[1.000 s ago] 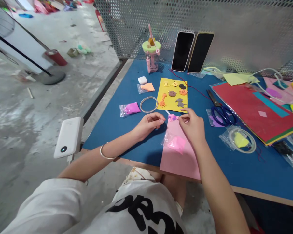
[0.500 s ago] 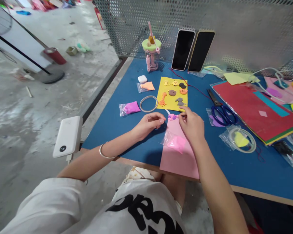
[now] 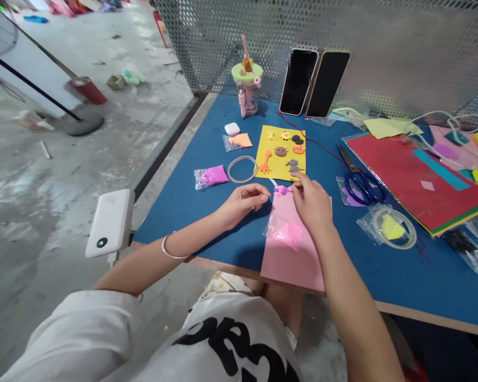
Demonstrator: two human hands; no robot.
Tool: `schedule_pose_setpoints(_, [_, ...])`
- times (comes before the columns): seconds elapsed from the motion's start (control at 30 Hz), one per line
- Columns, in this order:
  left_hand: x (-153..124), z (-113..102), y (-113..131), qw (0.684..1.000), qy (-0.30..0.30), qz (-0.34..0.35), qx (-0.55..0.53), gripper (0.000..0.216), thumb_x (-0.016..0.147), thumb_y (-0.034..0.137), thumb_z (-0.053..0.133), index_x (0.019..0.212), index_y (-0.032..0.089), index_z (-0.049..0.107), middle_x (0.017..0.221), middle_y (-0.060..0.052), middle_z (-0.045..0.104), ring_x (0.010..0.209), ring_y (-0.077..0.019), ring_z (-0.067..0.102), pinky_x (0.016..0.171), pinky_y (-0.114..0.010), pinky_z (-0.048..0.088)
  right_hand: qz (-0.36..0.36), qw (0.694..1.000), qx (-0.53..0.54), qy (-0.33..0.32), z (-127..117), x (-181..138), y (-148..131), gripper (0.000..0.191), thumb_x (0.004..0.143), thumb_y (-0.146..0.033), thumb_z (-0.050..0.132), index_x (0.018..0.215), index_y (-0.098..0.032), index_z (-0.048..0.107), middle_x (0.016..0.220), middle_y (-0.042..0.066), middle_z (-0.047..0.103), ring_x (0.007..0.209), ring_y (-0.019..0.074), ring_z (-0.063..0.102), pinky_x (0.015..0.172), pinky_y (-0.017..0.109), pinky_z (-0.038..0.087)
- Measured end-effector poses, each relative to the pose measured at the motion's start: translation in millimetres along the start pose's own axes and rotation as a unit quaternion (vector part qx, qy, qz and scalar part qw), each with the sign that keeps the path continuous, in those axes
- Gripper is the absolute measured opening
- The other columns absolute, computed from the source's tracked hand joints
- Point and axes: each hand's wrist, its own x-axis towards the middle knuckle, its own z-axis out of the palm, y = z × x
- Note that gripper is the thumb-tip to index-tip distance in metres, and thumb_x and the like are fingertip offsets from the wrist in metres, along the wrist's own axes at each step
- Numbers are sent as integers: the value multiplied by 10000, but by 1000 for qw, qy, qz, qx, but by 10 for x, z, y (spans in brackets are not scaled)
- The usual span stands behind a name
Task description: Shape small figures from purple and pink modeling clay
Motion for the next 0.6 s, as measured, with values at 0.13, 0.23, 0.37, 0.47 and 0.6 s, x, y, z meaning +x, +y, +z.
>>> schedule_pose_setpoints(0.13, [-2,-2,1,1000,-5,0,-4,240,667,333,777,776,141,685,722,7,593,601,-50,435,550,-214,295,-21,999,-43,-5,-19,-20,-47,362,877,-222,480,1230,-233,560,952,51,729,887,254,629,739,370,488])
schedule_pose_setpoints(0.23, [0,-5,-1,1000,-7,0,-1,234,671,337,772,779,148,686,730,8,597,600,-49,430,556,-217,296,-32,997,-64,-7,-34,-39,-76,383,875,-203,477,1248,-243,548,953,48,728,919,259,616,713,359,481])
schedule_pose_setpoints(0.37, [7,-15,-11,1000,-7,0,4,240,673,341,770,780,144,685,744,4,603,604,-49,434,560,-219,300,-37,996,-80,-5,-35,-55,-78,390,875,-186,470,1251,-255,548,944,44,726,934,256,612,665,337,464])
schedule_pose_setpoints(0.47, [11,-25,-22,1000,-12,6,12,236,690,338,761,793,140,685,748,3,602,602,-45,439,558,-213,307,-37,996,-86,-4,-34,-62,-75,404,868,-170,476,1257,-257,540,952,38,724,946,252,611,665,333,463])
schedule_pose_setpoints(0.6, [9,-22,-22,999,-19,8,26,243,698,341,758,804,139,678,738,8,601,586,-40,446,565,-201,348,-42,996,-82,-7,-39,-64,-75,398,861,-164,481,1247,-244,543,970,42,720,945,251,610,698,341,473])
